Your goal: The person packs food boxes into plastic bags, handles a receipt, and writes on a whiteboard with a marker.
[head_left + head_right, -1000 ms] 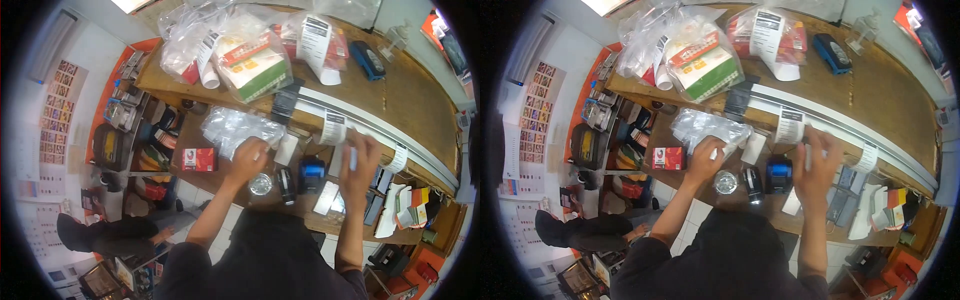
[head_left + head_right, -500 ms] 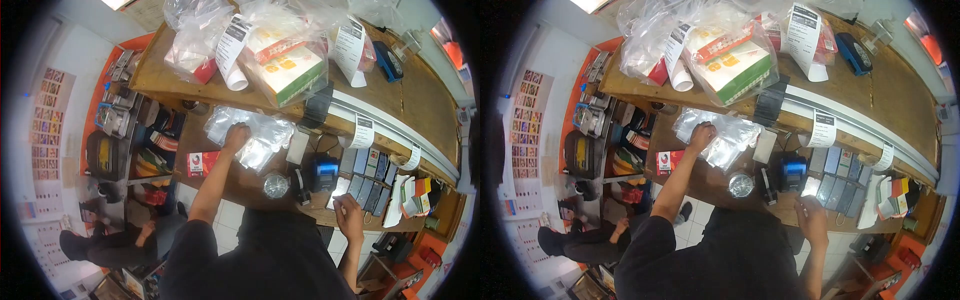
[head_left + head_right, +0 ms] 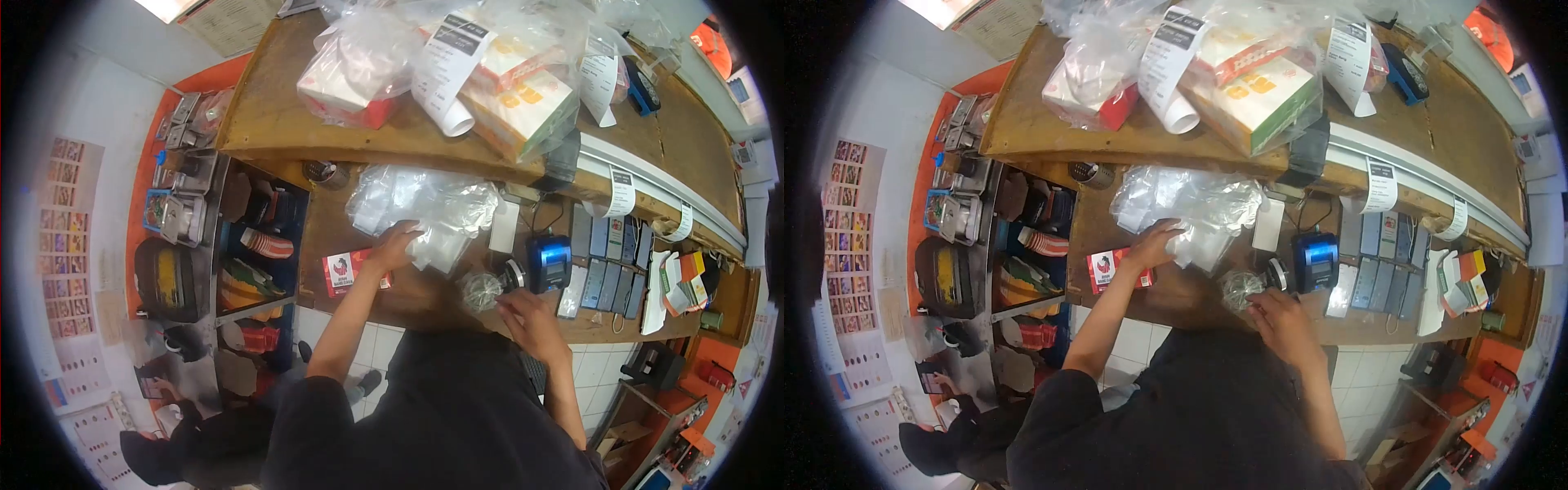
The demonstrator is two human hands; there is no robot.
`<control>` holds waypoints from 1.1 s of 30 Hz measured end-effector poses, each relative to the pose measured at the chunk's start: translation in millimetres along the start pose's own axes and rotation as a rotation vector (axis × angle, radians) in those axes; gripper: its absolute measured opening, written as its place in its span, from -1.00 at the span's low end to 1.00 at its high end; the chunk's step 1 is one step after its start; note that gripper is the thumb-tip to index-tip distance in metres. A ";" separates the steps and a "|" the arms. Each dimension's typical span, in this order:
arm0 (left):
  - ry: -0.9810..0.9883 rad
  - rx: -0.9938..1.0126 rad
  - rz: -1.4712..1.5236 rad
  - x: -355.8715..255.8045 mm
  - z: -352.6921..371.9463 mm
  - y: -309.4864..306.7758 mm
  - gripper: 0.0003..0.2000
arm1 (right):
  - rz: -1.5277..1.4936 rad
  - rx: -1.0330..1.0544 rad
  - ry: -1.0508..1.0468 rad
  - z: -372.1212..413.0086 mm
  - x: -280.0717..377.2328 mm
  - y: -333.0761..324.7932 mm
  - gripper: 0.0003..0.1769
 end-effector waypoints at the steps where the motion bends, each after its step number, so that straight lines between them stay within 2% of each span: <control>1: 0.087 0.034 -0.042 3.7 2.8 6.2 -0.80 | 0.004 0.002 0.007 2.2 2.9 5.7 -0.84; 2: 0.176 0.065 -0.089 8.9 5.5 9.6 -0.84 | 0.027 0.011 -0.003 2.0 6.6 11.4 -0.84; 3: -0.026 0.159 0.030 25.6 10.0 13.6 -0.79 | 0.047 0.016 -0.013 1.2 10.2 17.4 -0.85; 7: -0.027 0.222 -0.109 24.6 -10.8 1.9 -0.70 | -0.004 0.027 0.015 -6.1 19.7 44.0 -0.83; 9: -0.128 0.200 0.039 11.0 -24.0 -18.6 -0.82 | -0.035 0.094 0.060 -20.0 18.8 68.3 -0.79; 10: -0.118 0.212 0.035 18.2 -27.3 -17.6 -0.82 | -0.004 0.125 0.014 -32.8 10.8 88.9 -0.78; 12: 0.073 0.284 0.026 28.6 -33.4 -10.0 -0.81 | 0.036 0.182 -0.047 -65.6 0.3 131.9 -0.77; 13: 0.088 0.302 0.018 27.6 -36.6 -12.8 -0.81 | 0.042 0.207 -0.061 -81.7 -0.1 153.4 -0.76; 15: 0.027 0.369 0.093 19.8 -45.0 -19.4 -0.79 | 0.076 0.034 -0.235 -112.7 -20.6 201.8 -0.77; 16: 0.038 0.380 0.082 14.3 -48.3 -23.0 -0.79 | 0.066 0.017 -0.233 -121.7 -25.1 215.8 -0.77; 18: -0.112 0.369 0.099 11.5 -48.7 -28.7 -0.79 | 0.158 0.008 -0.119 -138.4 -29.4 234.3 -0.75; 19: -0.089 0.331 0.086 17.8 -47.7 -25.5 -0.81 | 0.147 -0.003 -0.117 -139.6 -25.2 235.9 -0.75; 20: -0.084 0.338 0.077 24.4 -49.4 -22.9 -0.81 | 0.167 -0.124 -0.143 -137.0 -19.8 231.1 -0.73; 21: -0.102 0.348 0.239 30.8 -50.1 -18.7 -0.83 | 0.187 -0.243 -0.167 -134.6 -15.2 227.1 -0.71; 22: -0.124 0.359 0.405 36.3 -48.7 -13.5 -0.84 | 0.179 -0.244 -0.161 -135.8 -18.3 233.8 -0.71; 23: -0.156 0.344 0.587 41.1 -47.8 -8.0 -0.87 | 0.221 -0.332 -0.155 -139.1 -23.4 237.4 -0.71; 24: -0.153 0.352 0.586 47.0 -46.9 -4.0 -0.87 | 0.264 -0.421 -0.147 -143.4 -28.5 238.3 -0.71; 25: -0.142 0.337 0.540 45.3 -48.0 -6.6 -0.86 | 0.261 -0.427 -0.140 -148.3 -32.6 239.1 -0.71; 27: -0.131 0.332 0.494 37.5 -48.9 -13.6 -0.86 | 0.310 -0.299 -0.097 -159.2 -41.1 246.0 -0.48; 28: -0.073 0.249 0.449 28.6 -49.4 -22.5 -0.85 | 0.302 -0.299 -0.088 -161.8 -45.2 246.5 -0.48; 29: -0.017 0.164 0.405 18.1 -48.5 -33.6 -0.84 | 0.419 -0.193 -0.099 -164.5 -50.2 250.4 -0.56; 30: -0.021 0.163 0.403 4.9 -49.0 -46.3 -0.84 | 0.539 -0.086 -0.118 -169.3 -56.3 252.6 -0.62; 31: -0.076 0.105 0.387 -10.0 -48.6 -65.7 -0.86 | 0.272 -0.149 -0.081 -170.9 -63.8 253.6 -0.68; 32: -0.133 0.036 0.368 -23.6 -46.9 -86.1 -0.88 | 0.275 -0.140 -0.097 -171.2 -87.3 273.2 -0.68; 33: -0.241 0.031 0.402 -33.3 -42.3 -103.9 -0.89 | -0.327 -0.106 -0.120 -175.0 -120.1 296.5 -0.55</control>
Point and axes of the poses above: each hand's wrist, its own z-axis away from the middle knuckle, its own y-axis out of the palm, x = y × z, the point moved 4 cm from there along -z, towards the middle knuckle, and after that the axes turned 6 degrees about y, right-handed, at the moved point
